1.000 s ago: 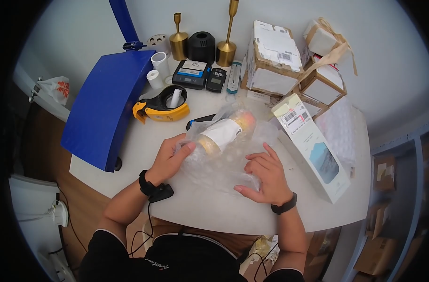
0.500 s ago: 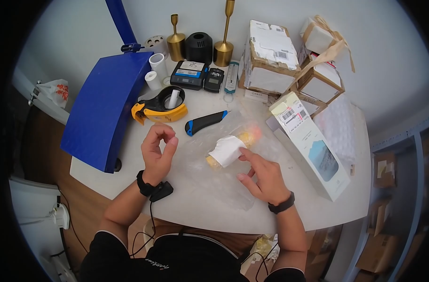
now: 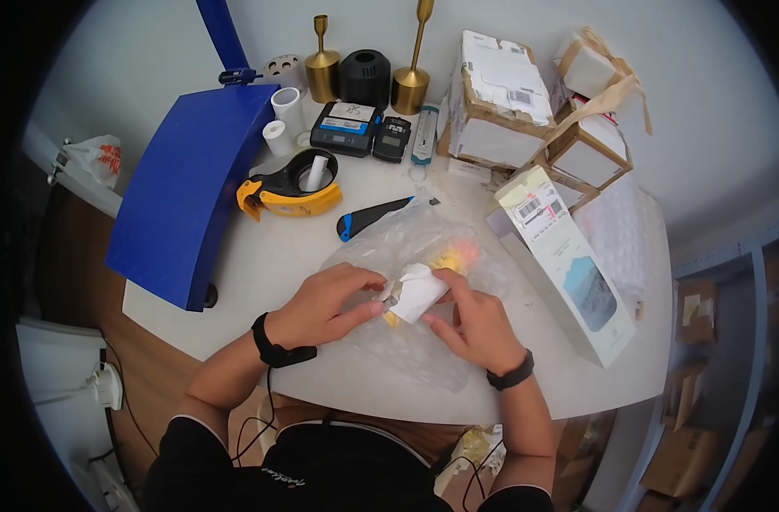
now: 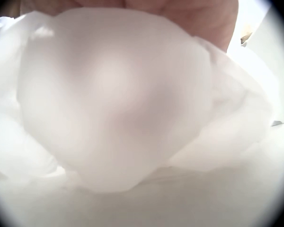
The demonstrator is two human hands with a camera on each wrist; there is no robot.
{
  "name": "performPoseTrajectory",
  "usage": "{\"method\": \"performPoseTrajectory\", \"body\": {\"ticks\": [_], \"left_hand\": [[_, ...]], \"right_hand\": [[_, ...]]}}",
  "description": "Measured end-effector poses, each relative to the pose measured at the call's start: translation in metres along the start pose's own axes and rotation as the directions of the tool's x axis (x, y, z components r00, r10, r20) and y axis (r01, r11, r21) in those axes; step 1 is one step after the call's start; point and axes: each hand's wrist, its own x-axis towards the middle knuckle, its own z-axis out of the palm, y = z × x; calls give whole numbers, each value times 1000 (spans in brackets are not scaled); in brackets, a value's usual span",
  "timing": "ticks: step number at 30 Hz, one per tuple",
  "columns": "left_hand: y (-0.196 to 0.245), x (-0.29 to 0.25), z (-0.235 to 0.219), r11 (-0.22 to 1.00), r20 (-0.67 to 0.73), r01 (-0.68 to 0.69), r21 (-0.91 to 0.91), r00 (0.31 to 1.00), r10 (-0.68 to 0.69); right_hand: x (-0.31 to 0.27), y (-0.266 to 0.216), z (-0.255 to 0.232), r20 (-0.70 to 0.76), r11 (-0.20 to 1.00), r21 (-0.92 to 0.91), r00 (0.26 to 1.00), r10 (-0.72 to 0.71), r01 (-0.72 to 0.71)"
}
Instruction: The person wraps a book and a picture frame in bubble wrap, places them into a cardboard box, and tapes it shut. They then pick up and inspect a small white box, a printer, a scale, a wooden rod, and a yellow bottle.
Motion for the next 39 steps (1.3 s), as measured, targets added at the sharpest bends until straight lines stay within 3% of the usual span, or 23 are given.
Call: {"method": "performPoseTrajectory", "body": {"ticks": [3,10,12,15,18,21,24,28,31,37,39], "left_hand": [[-1,1,-2,996,52,71,-55,996,-68],[-1,2,3,981,66,64,-183,996,-53],[3,2,0,946,118,167,-276,983,-139],[-6,2,8,932,58,93,-349,995,-77],[-6,2,9,901,75,145,-408,989,-125],[-3,3,7,869,133,218,-443,975,-177],[-2,3,8,906,71,149,-396,989,-131],[-1,2,10,890,80,166,-424,986,-146],[-3,2,9,886,98,184,-426,983,-157],[-15,3,10,768,64,227,-599,970,-236],[-19,6,7,623,78,214,-752,968,-238]], "right_hand": [[0,2,1,8,998,64,1000,-25,24],[1,-3,-6,86,987,138,992,-89,76],[-1,-1,-5,84,984,159,991,-101,86],[-2,4,-4,89,975,192,987,-132,113],[-3,8,-2,81,965,203,980,-184,164],[-1,0,0,59,954,222,973,-221,203],[2,-6,-1,93,954,198,964,-248,226],[2,-4,-1,137,952,121,945,-296,281],[2,-3,0,101,946,174,950,-295,275],[4,-4,-5,112,946,85,941,-321,313],[4,-8,-9,108,953,70,948,-300,294]]}}
